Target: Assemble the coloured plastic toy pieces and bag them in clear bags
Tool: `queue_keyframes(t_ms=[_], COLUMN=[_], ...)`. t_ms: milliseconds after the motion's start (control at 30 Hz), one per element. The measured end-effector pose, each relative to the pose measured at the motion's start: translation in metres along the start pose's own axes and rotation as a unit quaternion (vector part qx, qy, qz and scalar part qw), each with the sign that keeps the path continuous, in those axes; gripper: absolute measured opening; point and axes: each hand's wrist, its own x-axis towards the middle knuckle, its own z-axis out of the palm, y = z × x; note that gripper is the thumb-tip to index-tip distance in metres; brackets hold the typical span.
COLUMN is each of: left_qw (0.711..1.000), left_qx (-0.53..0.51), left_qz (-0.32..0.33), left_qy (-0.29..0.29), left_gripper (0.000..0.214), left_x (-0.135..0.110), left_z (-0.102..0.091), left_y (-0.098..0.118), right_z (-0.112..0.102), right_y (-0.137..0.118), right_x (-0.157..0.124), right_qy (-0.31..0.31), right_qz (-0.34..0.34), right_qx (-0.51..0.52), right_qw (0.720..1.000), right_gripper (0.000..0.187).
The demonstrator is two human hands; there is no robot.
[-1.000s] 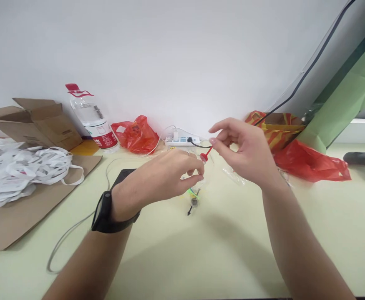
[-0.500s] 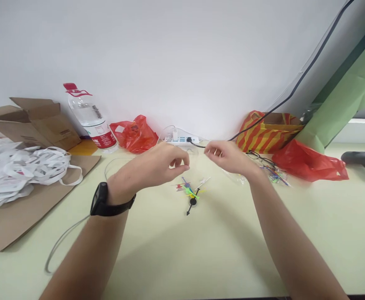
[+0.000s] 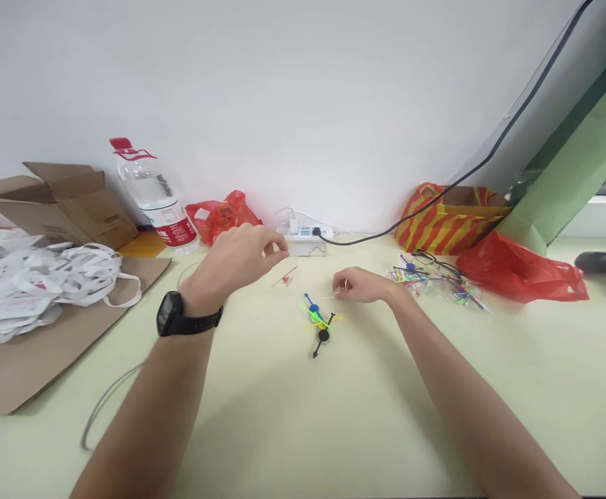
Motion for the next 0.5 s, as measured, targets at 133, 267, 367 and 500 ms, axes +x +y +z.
queue_keyframes(t_ms=[133,267,367,500], left_qw=[1.0,0.997,0.994,0.987], left_qx=[-0.022,-0.05,-0.067,-0.099], left_qz=[0.023,0.056,0.082,0.127], left_qy=[0.003,-0.001,-0.011,-0.03], left_gripper=[0.022,0.021,0.021,0.022], left_x=[0.0,0.001,0.001,-0.001], left_z=[-0.002,-0.001,0.0,0.002], left_y=[0.002,0.006,0.011,0.021], right_z=[-0.018,-0.042,-0.058,-0.069], right_y=[-0.001,-0.011,-0.022,-0.039], right_x=[-0.009,-0.027,-0.041,-0.051], right_qy=[0.067,0.152,0.205,0.227], right_qz=[0.016,0.01,-0.016,-0.045], right_qx=[0.031,0.125,0.216,0.353], right_qw=[0.997,0.98,0.955,0.907], right_gripper=[0.019,0.03,0.036,0.042])
